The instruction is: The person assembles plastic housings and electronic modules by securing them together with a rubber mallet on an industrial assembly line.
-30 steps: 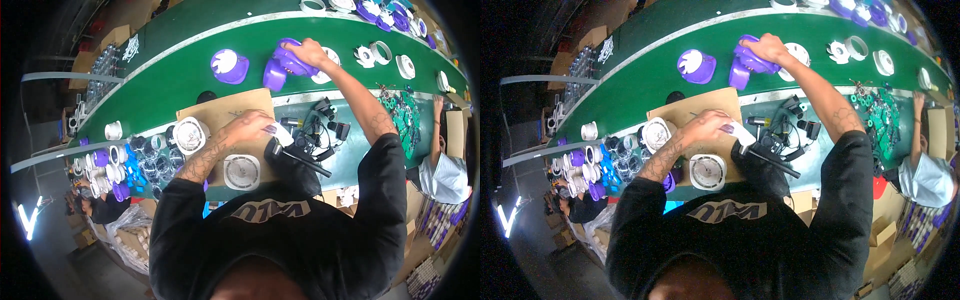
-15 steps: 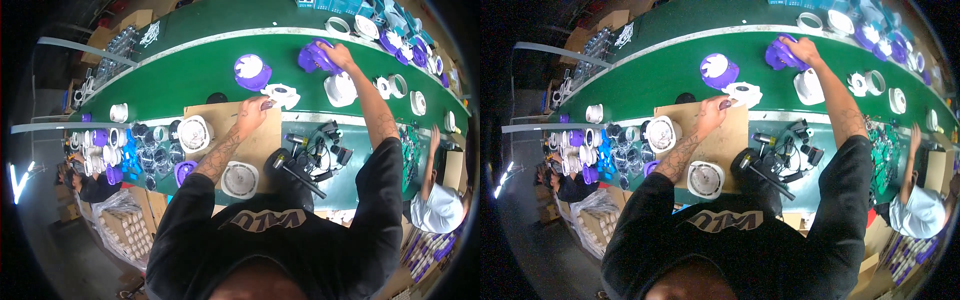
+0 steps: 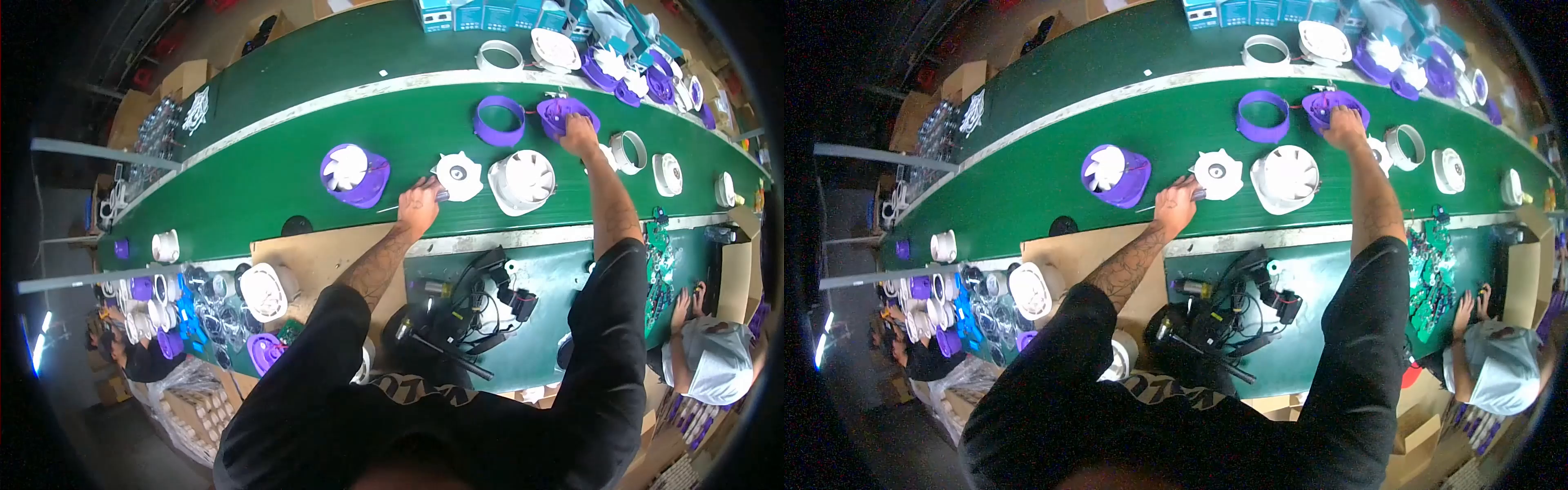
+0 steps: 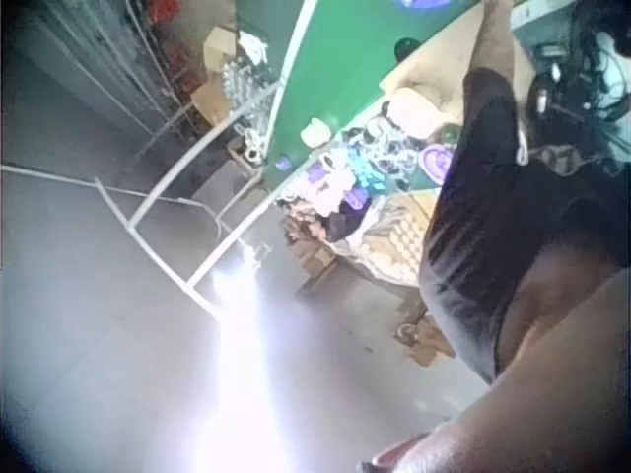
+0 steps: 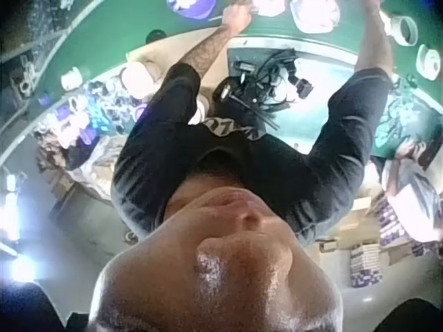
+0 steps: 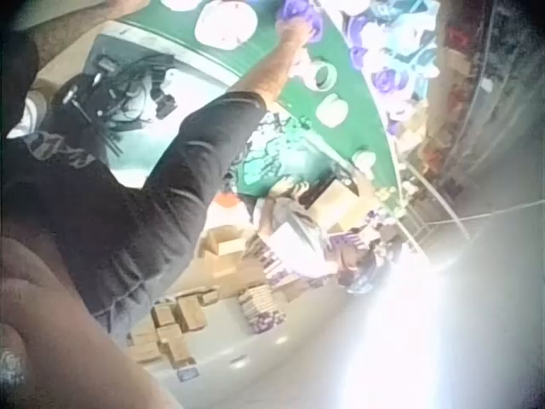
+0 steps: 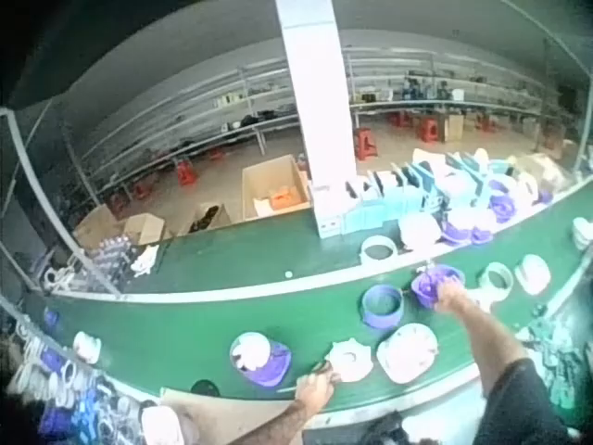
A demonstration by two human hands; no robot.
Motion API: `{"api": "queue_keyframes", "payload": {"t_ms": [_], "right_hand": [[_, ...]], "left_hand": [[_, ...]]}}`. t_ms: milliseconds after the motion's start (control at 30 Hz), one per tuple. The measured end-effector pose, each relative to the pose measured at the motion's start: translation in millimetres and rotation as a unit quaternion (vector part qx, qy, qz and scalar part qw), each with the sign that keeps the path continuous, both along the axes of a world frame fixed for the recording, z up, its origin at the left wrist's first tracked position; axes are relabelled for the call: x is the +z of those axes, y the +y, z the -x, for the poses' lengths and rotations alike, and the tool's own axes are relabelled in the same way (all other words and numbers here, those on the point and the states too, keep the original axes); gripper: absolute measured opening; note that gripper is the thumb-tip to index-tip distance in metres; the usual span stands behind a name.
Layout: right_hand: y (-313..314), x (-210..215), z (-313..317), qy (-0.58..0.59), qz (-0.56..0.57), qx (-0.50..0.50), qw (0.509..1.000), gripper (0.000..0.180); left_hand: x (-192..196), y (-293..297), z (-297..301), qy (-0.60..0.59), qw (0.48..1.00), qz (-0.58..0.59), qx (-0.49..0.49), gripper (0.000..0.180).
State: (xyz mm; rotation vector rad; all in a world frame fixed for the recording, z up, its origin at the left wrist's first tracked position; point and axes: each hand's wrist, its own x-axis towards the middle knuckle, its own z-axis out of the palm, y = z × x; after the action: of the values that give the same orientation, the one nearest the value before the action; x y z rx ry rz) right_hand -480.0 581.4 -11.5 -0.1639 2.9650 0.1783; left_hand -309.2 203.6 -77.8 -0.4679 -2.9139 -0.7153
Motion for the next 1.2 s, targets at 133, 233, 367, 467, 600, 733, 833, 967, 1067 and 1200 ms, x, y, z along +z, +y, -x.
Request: {"api": "queue_keyframes", "payload": {"t_ms": [133,233,367,467,600,733,833,967,1067,1200], "right_hand": [[24,-35,-30,0.102,0.104,-0.018,0.989,0.055],[4,-29,-78,0.185,0.309,-0.090,0.929,0.042],[-6,-59,-111,0.041,0.468,-0.314,0.825,0.065],[-15,-74,-119,-0.031,0.684,-0.411,0.602,0.065],[-7,-85,-127,0.043,0.701,-0.398,0.590,0.053],[-3,-49,-154,-0.043,0.689,-0.378,0.617,0.053],[-6,-21,-170,-0.034,0.656,-0.438,0.614,0.063],[-3,12,-177,-0.029,0.748,-0.357,0.558,0.051],[-10,40,-191,0.021,0.797,-0.267,0.542,0.049],[-56,75,-234,-0.079,0.879,-0.323,0.341,0.050]], "left_hand": [[28,14,6,-0.265,0.952,0.138,0.065,0.029],[33,26,13,-0.242,0.969,-0.021,0.039,0.026],[0,96,45,-0.262,0.918,-0.297,0.001,0.040],[31,151,51,-0.491,0.815,-0.307,0.008,0.043],[35,184,42,-0.433,0.822,-0.358,0.086,0.038],[44,172,27,-0.425,0.781,-0.431,0.158,0.021],[79,165,14,-0.452,0.759,-0.450,0.135,0.007],[108,161,10,-0.453,0.763,-0.450,0.100,0.009],[128,142,-4,-0.425,0.748,-0.501,0.096,0.021],[157,92,-45,-0.321,0.800,-0.504,0.055,0.029]]}}
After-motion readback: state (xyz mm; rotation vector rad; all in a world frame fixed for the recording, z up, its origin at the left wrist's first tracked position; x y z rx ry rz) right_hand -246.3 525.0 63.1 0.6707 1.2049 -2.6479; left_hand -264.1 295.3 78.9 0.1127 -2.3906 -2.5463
